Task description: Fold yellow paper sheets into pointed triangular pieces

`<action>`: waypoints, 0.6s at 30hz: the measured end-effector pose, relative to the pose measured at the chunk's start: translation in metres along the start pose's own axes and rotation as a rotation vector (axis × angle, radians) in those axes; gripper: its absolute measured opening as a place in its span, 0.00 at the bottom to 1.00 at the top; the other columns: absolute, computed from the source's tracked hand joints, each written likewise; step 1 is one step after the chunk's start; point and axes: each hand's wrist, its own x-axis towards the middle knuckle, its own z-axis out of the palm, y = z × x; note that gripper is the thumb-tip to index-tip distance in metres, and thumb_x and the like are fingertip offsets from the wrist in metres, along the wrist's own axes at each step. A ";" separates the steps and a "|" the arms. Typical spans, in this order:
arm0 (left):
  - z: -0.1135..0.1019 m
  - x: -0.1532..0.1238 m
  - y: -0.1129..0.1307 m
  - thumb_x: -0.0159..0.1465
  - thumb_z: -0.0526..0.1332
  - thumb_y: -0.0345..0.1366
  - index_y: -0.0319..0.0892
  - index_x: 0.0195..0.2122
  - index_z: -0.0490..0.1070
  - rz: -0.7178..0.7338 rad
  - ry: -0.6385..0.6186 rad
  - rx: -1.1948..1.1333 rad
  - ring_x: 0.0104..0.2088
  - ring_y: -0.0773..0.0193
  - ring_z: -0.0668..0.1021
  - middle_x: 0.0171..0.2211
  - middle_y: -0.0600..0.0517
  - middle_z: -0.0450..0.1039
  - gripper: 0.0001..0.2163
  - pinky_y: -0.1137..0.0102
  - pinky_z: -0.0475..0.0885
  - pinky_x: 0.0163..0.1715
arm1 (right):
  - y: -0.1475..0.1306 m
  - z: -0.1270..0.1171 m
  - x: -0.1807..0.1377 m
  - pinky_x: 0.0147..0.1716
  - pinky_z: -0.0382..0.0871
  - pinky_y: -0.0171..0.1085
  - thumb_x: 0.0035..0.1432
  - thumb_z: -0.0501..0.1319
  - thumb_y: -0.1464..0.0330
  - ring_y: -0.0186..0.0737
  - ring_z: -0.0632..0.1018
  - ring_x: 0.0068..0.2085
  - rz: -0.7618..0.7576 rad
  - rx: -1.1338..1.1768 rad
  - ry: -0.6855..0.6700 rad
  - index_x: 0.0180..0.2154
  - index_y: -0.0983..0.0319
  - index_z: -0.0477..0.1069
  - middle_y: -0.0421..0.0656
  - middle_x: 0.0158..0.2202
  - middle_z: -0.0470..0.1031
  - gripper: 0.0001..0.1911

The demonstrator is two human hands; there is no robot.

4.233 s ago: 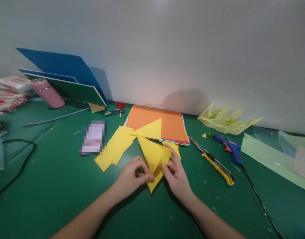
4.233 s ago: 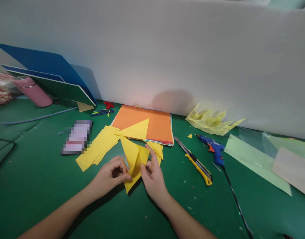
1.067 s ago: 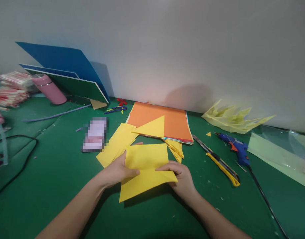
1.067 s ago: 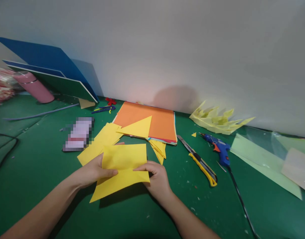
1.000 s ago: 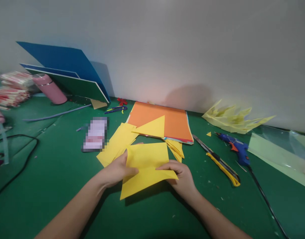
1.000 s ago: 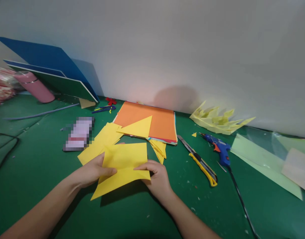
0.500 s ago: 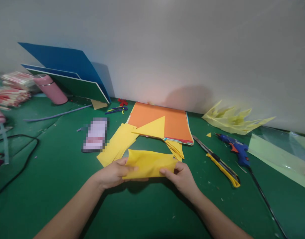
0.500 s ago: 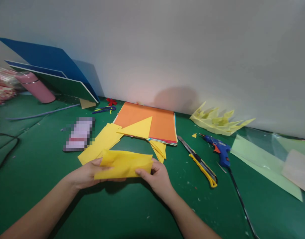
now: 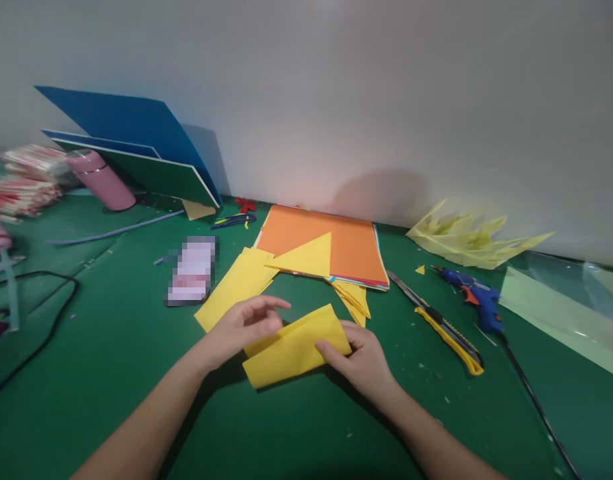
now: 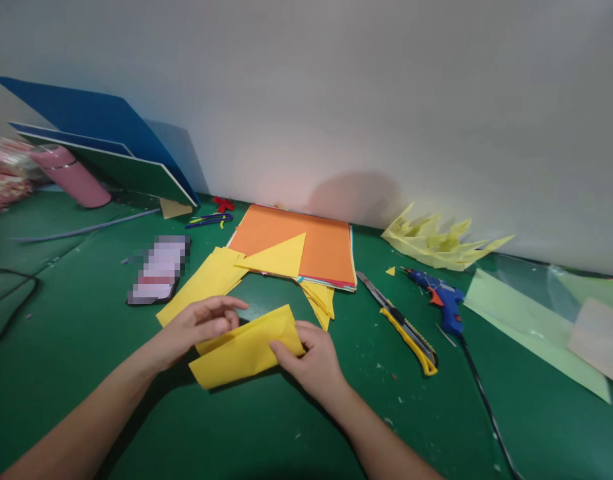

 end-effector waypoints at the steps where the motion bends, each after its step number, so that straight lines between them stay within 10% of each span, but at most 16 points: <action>1: 0.002 0.000 0.000 0.46 0.70 0.48 0.42 0.38 0.76 -0.015 -0.023 0.043 0.28 0.65 0.74 0.27 0.53 0.74 0.21 0.73 0.68 0.30 | 0.000 0.000 -0.001 0.22 0.66 0.32 0.53 0.60 0.64 0.37 0.73 0.24 0.005 0.001 0.006 0.19 0.61 0.69 0.40 0.21 0.72 0.13; 5: 0.014 0.001 -0.003 0.45 0.70 0.45 0.40 0.23 0.73 -0.125 0.011 0.172 0.21 0.70 0.67 0.19 0.56 0.68 0.14 0.75 0.61 0.22 | 0.006 -0.001 0.000 0.22 0.67 0.31 0.49 0.66 0.61 0.35 0.72 0.24 0.107 0.182 0.154 0.28 0.60 0.69 0.38 0.24 0.70 0.10; 11: 0.036 0.003 -0.012 0.43 0.71 0.48 0.41 0.24 0.70 -0.107 0.148 -0.074 0.22 0.70 0.69 0.21 0.57 0.70 0.17 0.75 0.64 0.24 | 0.008 0.000 0.005 0.37 0.74 0.40 0.46 0.68 0.52 0.42 0.78 0.38 0.231 0.641 0.127 0.55 0.54 0.55 0.45 0.41 0.75 0.38; 18: 0.045 0.001 -0.016 0.47 0.68 0.47 0.40 0.21 0.72 0.046 0.140 0.036 0.26 0.66 0.71 0.24 0.53 0.70 0.14 0.72 0.68 0.28 | -0.003 0.005 0.000 0.35 0.76 0.43 0.42 0.70 0.54 0.47 0.80 0.33 0.460 0.656 -0.035 0.35 0.62 0.75 0.47 0.34 0.80 0.22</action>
